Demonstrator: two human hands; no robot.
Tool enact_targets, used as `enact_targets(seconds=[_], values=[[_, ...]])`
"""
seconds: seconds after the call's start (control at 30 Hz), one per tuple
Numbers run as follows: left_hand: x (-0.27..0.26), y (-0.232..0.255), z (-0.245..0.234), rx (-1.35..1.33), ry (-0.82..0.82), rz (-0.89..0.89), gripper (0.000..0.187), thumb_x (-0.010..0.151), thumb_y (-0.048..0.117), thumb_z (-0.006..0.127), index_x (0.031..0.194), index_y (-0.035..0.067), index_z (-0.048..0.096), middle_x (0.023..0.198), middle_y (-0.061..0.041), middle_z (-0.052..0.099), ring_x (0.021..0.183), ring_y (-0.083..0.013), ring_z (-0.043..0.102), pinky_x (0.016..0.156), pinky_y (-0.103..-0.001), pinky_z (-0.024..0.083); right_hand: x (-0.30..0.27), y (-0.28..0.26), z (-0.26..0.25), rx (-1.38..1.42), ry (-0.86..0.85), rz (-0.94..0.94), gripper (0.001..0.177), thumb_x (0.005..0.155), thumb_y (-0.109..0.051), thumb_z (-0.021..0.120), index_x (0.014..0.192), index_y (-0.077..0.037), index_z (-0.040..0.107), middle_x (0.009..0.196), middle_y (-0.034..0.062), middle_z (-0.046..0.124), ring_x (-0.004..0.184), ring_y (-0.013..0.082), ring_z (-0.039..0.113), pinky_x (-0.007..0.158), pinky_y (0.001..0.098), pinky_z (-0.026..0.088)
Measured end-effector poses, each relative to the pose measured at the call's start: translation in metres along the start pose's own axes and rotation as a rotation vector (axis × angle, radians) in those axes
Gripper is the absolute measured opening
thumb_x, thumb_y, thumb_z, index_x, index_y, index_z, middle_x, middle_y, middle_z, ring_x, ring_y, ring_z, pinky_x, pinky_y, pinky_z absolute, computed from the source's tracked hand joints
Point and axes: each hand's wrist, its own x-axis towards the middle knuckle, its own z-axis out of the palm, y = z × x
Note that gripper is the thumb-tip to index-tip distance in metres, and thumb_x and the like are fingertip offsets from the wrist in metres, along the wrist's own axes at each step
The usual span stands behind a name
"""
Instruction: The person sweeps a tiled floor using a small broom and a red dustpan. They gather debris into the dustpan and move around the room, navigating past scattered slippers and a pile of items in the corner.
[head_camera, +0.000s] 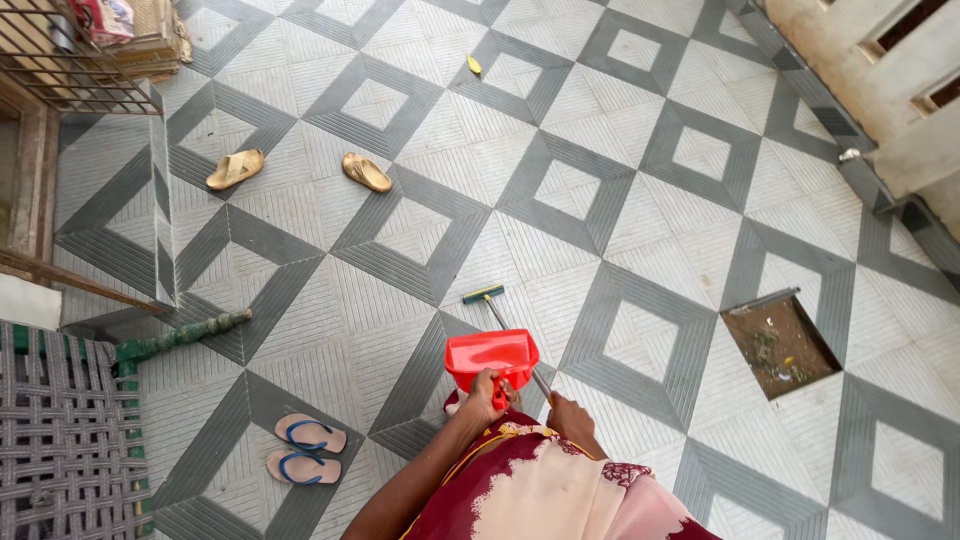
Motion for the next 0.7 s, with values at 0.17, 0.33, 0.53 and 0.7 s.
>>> enact_targets(seconds=[0.17,0.33,0.53,0.7], values=[[0.028,0.015,0.048,0.034,-0.063,-0.021,0.021,0.091,0.022,0.051,0.077,0.007,0.046,0.061,-0.002,0.046,0.051,-0.0137,0.044,0.046,-0.027,0.04,0.039,0.019,-0.056,-0.043,0.023,-0.061,0.033,0.092,-0.027,0.052,0.122,-0.024,0.067,0.104,0.015,0.076,0.099,0.0364,0.073,0.085,0.0517,0.056],[0.06,0.031,0.081,-0.049,-0.035,0.08,0.018,0.092,0.02,0.047,0.078,0.008,0.046,0.063,-0.003,0.049,0.051,-0.0132,0.043,0.046,-0.027,0.039,0.093,0.004,-0.072,-0.124,0.045,-0.221,0.033,0.088,-0.03,0.059,0.117,-0.019,0.069,0.102,0.0156,0.075,0.1,0.0355,0.071,0.088,0.0513,0.054],[0.084,0.046,0.105,-0.055,-0.07,0.075,0.02,0.093,0.021,0.048,0.079,0.007,0.046,0.064,-0.003,0.047,0.052,-0.014,0.043,0.047,-0.028,0.04,0.149,-0.009,-0.111,-0.199,-0.044,-0.22,0.031,0.093,-0.025,0.054,0.119,-0.014,0.066,0.103,0.0169,0.075,0.096,0.0365,0.073,0.082,0.0523,0.057],[0.098,0.078,0.117,-0.083,-0.018,0.14,0.017,0.09,0.02,0.047,0.079,0.008,0.046,0.064,-0.004,0.049,0.052,-0.0148,0.043,0.046,-0.029,0.039,0.166,-0.026,-0.118,-0.171,-0.093,-0.203,0.031,0.092,-0.026,0.055,0.119,-0.015,0.066,0.105,0.017,0.075,0.099,0.0371,0.072,0.084,0.0518,0.056]])
